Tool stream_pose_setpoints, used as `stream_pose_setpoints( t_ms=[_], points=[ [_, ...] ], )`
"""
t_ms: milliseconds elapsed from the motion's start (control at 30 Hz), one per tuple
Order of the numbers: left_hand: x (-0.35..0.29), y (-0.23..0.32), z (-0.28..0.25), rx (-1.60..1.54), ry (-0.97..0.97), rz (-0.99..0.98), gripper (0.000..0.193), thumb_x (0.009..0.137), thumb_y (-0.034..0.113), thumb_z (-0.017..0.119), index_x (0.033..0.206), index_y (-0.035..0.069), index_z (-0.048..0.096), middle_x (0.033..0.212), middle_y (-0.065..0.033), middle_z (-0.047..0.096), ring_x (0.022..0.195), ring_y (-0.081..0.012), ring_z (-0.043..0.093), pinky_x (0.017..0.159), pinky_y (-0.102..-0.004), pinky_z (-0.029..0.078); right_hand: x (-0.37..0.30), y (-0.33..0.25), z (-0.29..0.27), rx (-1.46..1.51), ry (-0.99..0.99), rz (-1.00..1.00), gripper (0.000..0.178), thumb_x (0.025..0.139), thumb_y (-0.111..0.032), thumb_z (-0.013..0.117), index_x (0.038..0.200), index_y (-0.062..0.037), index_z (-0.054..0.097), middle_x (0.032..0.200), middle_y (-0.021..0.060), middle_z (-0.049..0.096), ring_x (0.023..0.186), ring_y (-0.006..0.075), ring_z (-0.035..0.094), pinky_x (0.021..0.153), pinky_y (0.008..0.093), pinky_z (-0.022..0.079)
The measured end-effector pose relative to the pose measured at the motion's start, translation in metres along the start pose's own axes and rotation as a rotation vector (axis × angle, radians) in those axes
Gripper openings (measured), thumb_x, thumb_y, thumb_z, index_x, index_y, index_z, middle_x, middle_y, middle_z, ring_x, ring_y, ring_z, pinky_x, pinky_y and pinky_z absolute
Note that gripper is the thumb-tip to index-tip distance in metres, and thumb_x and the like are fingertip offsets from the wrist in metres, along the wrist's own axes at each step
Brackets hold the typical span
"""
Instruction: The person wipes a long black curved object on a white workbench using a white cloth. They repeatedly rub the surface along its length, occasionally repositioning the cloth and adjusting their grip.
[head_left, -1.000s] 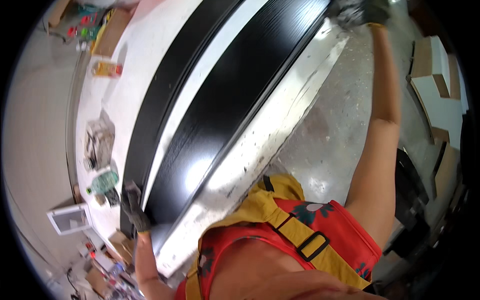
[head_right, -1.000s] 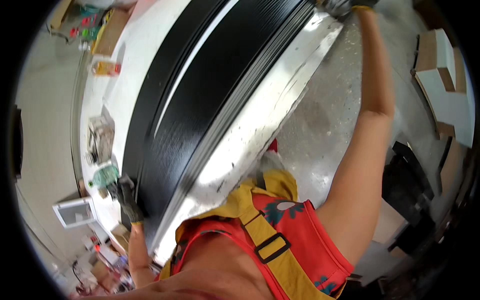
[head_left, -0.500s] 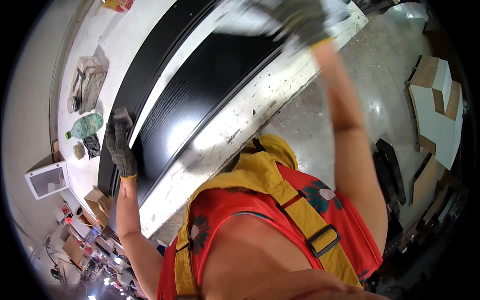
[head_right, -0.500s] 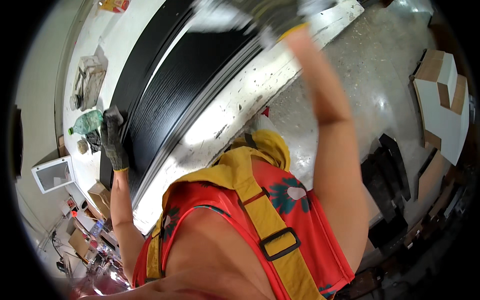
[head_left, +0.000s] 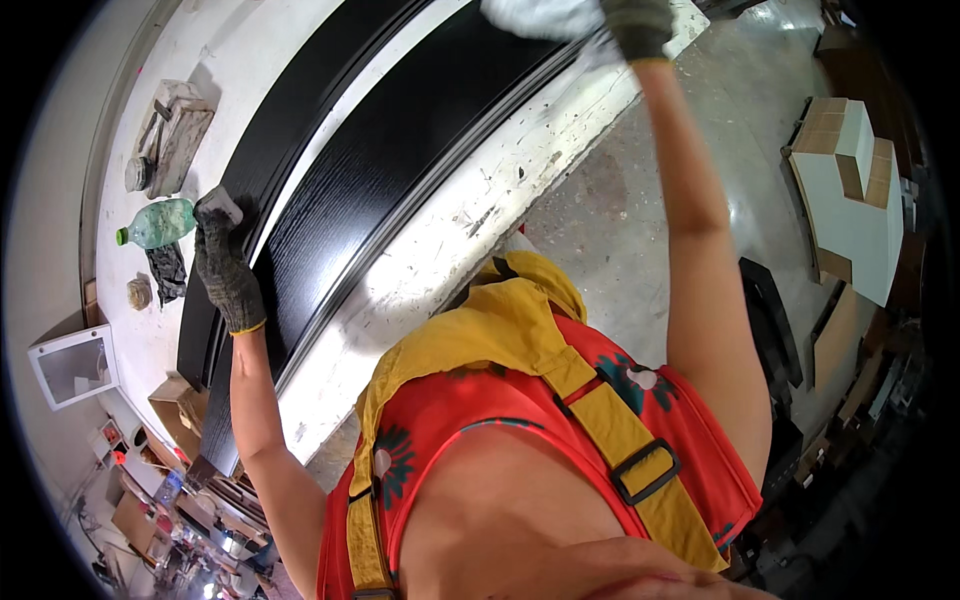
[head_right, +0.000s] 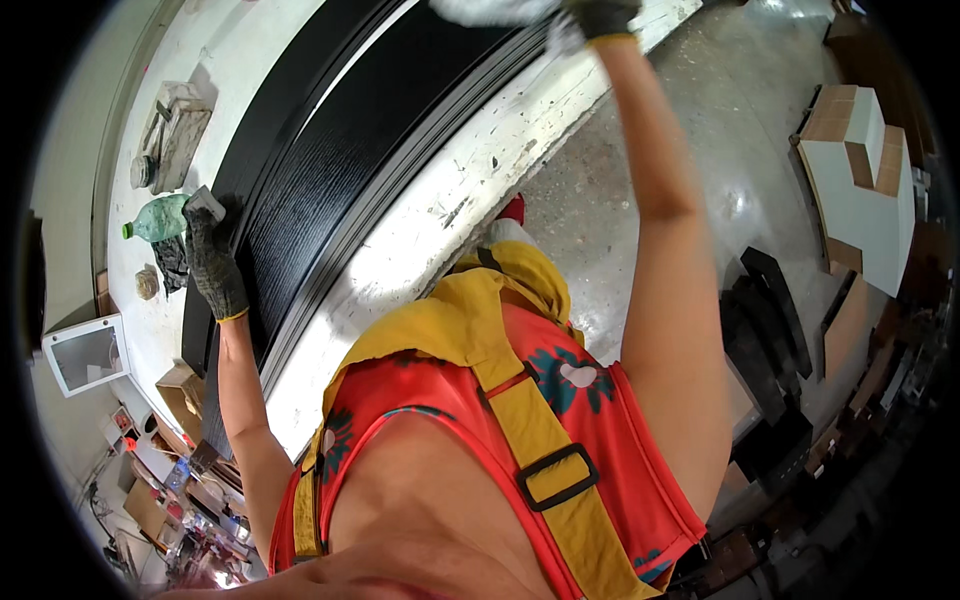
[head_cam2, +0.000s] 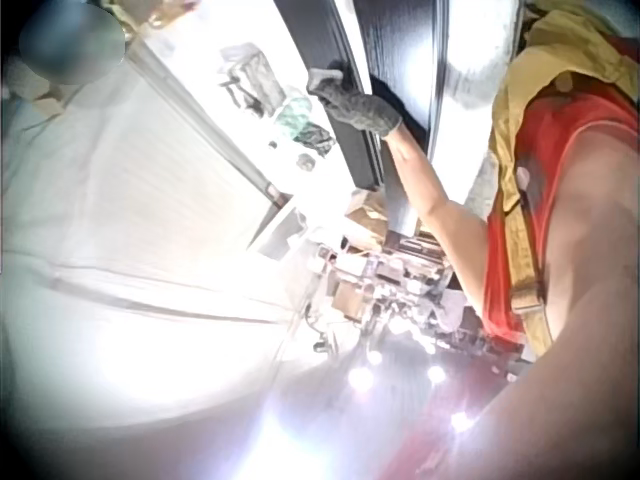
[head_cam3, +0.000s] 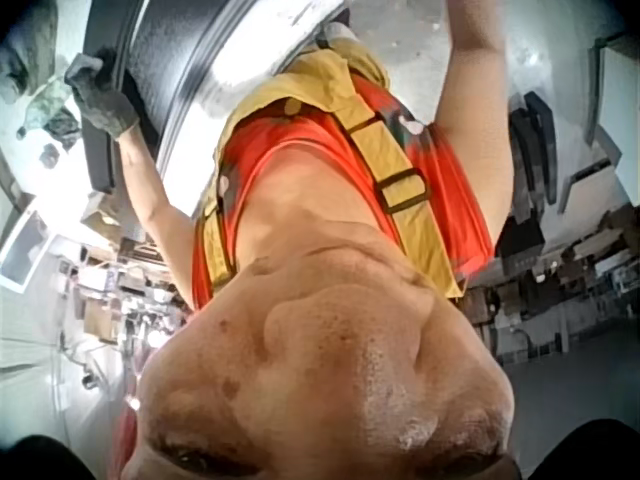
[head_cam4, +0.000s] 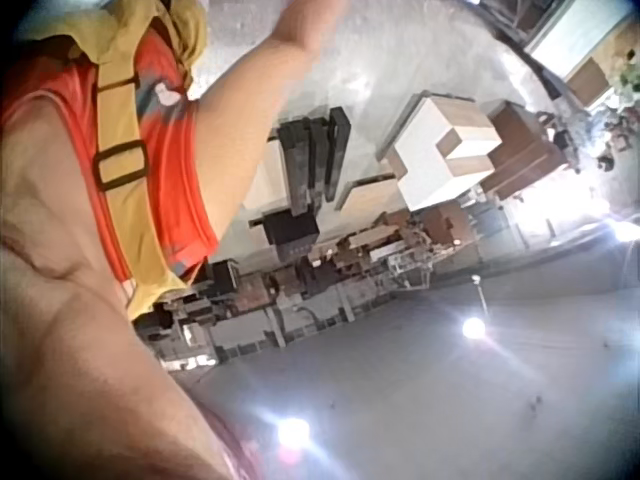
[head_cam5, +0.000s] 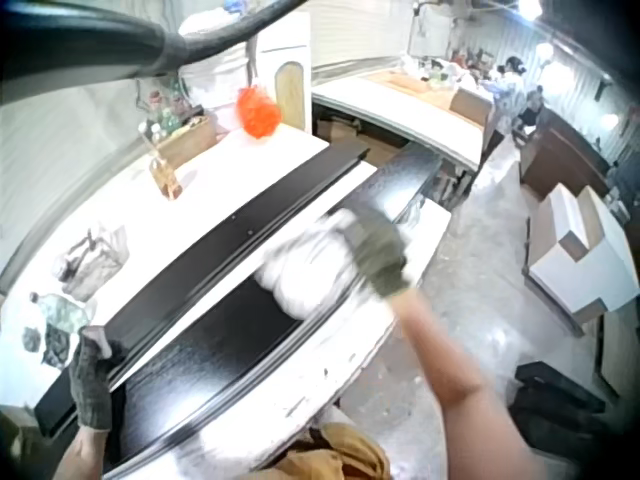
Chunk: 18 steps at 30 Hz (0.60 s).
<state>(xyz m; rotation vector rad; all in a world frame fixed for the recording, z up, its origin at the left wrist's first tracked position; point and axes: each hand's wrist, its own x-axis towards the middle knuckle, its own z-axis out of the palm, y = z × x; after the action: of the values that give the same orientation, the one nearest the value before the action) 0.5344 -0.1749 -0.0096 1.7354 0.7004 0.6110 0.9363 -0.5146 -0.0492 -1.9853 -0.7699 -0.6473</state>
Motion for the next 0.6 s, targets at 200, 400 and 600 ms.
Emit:
stream_pose_setpoints(
  t_ms=[200, 400, 600],
  points=[
    [0.002, 0.021, 0.024, -0.081, -0.027, -0.099, 0.048, 0.103, 0.035, 0.052, 0.128, -0.005, 0.056, 0.118, -0.0184, 0.067, 0.109, -0.0259, 0.065, 0.103, -0.0378, 0.047, 0.017, 0.072, -0.026, -0.564, 0.31, -0.127, 0.038, 0.089, -0.04, 0.068, 0.111, -0.01, 0.071, 0.113, 0.0166, 0.069, 0.106, 0.0345, 0.063, 0.096, 0.0452, 0.047],
    [0.006, 0.014, 0.02, -0.104, -0.047, -0.074, 0.041, 0.104, 0.03, 0.051, 0.124, -0.005, 0.06, 0.12, -0.018, 0.066, 0.109, -0.0253, 0.065, 0.1, -0.0362, 0.048, -0.156, -0.212, 0.049, 0.102, -0.162, -0.369, 0.046, 0.095, -0.039, 0.052, 0.131, -0.0109, 0.058, 0.137, 0.0115, 0.053, 0.129, 0.0317, 0.048, 0.113, 0.0471, 0.034],
    [0.019, -0.01, -0.006, -0.088, -0.014, -0.103, 0.044, 0.104, 0.028, 0.051, 0.125, -0.011, 0.055, 0.121, -0.0198, 0.064, 0.11, -0.0259, 0.063, 0.097, -0.0378, 0.052, -0.186, -0.273, 0.06, 0.047, -0.384, -0.685, 0.048, 0.098, -0.038, 0.046, 0.137, -0.0101, 0.049, 0.142, 0.012, 0.05, 0.137, 0.0277, 0.044, 0.116, 0.0462, 0.034]
  ],
)
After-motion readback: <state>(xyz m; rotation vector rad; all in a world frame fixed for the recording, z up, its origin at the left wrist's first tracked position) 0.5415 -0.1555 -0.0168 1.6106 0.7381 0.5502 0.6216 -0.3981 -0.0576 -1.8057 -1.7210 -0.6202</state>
